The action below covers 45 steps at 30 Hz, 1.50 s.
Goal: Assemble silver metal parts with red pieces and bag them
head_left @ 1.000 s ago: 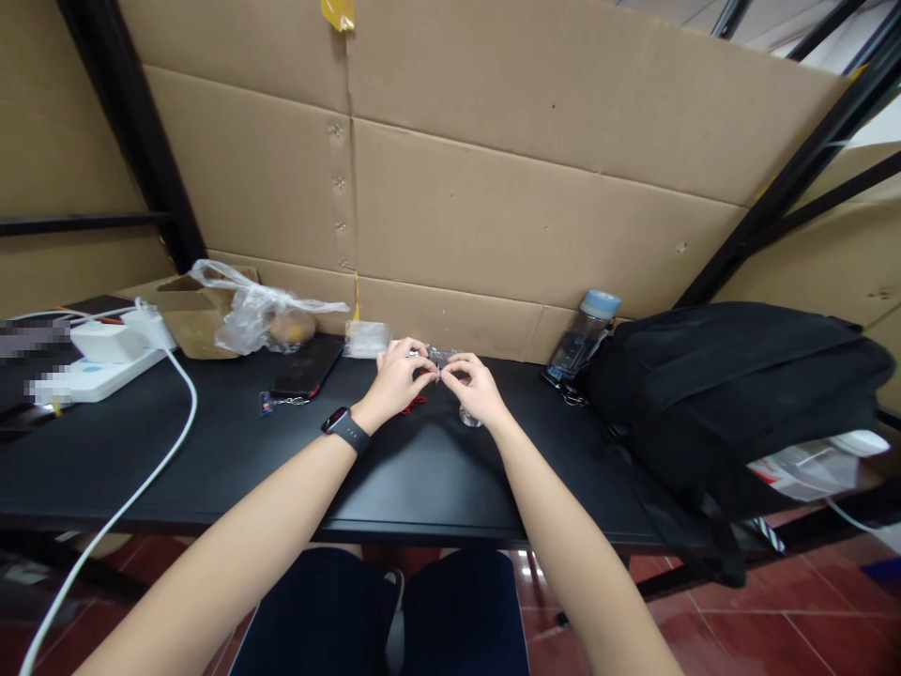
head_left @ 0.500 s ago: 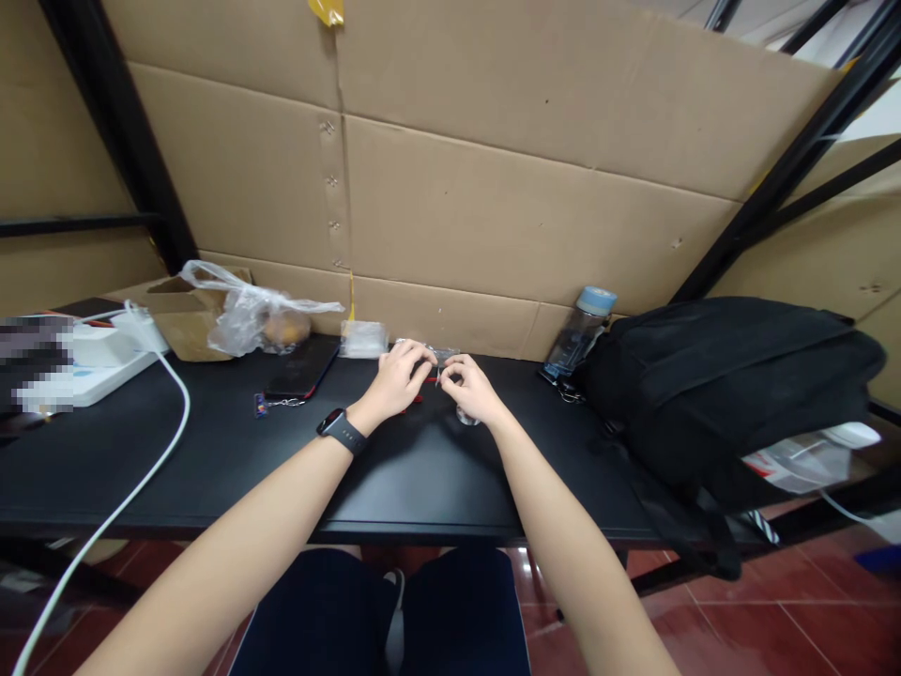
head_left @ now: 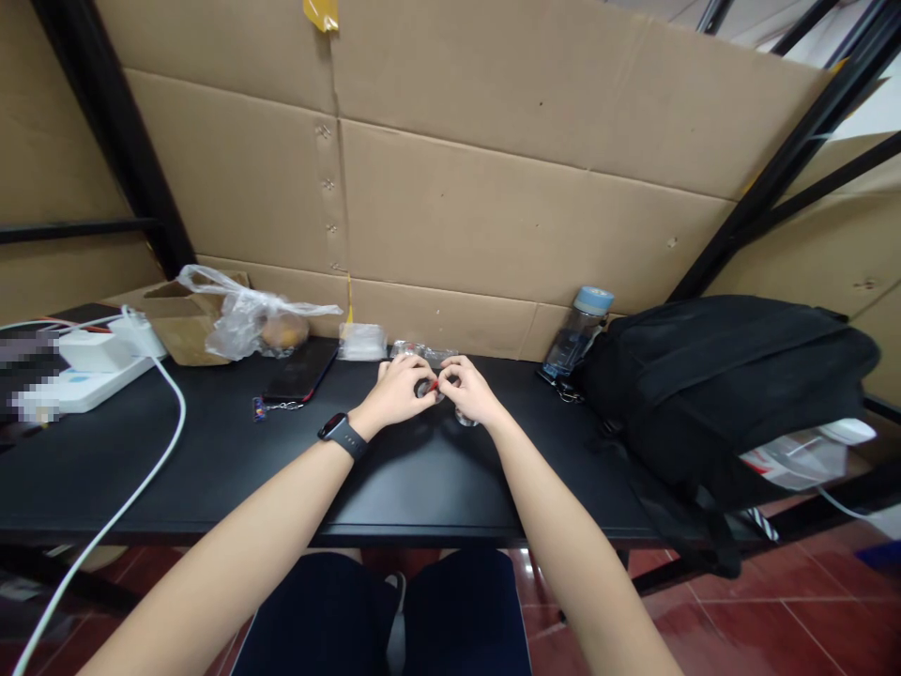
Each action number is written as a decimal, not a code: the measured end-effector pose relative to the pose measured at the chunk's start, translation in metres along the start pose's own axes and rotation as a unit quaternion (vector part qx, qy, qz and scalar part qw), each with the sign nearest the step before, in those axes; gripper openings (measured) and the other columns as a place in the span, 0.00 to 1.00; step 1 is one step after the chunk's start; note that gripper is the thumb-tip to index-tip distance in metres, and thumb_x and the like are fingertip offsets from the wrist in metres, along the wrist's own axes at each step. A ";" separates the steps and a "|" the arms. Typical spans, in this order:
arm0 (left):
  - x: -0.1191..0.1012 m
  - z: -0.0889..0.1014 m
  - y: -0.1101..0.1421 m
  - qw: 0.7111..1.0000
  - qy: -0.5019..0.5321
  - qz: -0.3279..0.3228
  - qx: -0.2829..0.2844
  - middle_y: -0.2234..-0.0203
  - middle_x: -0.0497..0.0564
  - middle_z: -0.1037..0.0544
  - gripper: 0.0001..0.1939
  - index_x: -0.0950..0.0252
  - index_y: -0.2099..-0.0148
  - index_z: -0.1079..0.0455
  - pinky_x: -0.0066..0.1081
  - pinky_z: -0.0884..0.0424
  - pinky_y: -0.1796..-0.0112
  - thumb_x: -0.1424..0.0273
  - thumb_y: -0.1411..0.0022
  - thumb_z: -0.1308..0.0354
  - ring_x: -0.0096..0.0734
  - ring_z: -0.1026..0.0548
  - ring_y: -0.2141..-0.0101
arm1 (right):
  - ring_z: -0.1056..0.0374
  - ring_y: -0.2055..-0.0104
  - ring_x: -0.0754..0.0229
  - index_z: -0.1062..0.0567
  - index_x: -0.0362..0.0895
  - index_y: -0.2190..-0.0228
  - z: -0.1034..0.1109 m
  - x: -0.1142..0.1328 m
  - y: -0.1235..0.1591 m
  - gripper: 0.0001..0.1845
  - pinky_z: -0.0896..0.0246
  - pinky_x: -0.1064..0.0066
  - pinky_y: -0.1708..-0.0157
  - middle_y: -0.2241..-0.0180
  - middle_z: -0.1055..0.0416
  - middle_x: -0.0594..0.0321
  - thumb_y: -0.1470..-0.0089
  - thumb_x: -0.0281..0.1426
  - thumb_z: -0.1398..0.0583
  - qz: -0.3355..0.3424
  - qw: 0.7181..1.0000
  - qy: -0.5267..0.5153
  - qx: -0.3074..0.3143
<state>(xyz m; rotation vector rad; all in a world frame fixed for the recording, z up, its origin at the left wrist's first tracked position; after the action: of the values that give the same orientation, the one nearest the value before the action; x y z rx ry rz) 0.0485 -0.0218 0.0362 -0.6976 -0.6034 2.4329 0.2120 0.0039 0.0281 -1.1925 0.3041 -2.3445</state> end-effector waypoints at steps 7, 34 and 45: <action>0.004 0.000 -0.001 0.999 0.001 0.015 -0.033 0.57 0.50 0.22 0.08 0.54 0.62 0.19 0.43 0.39 0.52 0.61 0.36 0.39 0.44 0.31 0.51 | 0.31 0.61 0.60 0.23 0.44 0.68 0.017 -0.008 -0.006 0.09 0.33 0.68 0.61 0.54 0.30 0.58 0.42 0.36 0.40 0.020 0.999 -0.001 -0.030; 0.024 0.004 -0.003 0.975 0.113 0.175 -0.075 0.64 0.47 0.15 0.08 0.55 0.60 0.22 0.43 0.37 0.50 0.61 0.35 0.40 0.42 0.20 0.57 | 0.25 0.64 0.56 0.20 0.42 0.66 0.031 -0.002 -0.004 0.12 0.32 0.66 0.60 0.65 0.19 0.57 0.47 0.39 0.36 0.010 0.985 -0.131 -0.109; 0.028 -0.004 -0.003 0.963 0.174 0.191 -0.074 0.63 0.46 0.15 0.09 0.56 0.59 0.22 0.37 0.32 0.50 0.60 0.36 0.40 0.39 0.20 0.55 | 0.25 0.64 0.56 0.19 0.42 0.66 0.013 -0.003 -0.004 0.13 0.31 0.67 0.59 0.66 0.19 0.56 0.48 0.39 0.35 0.006 0.976 -0.179 -0.126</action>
<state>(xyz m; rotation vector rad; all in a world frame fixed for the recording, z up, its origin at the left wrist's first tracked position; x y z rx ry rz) 0.0317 -0.0021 0.0255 -1.3799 -0.5481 2.5288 0.2223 0.0087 0.0351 -1.6973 0.4886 -2.0718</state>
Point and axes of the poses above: each hand's wrist, its own y-axis away from the middle knuckle, its own z-axis out of the back of the hand, x = y × z, the point moved 4 cm from there along -y, towards the middle knuckle
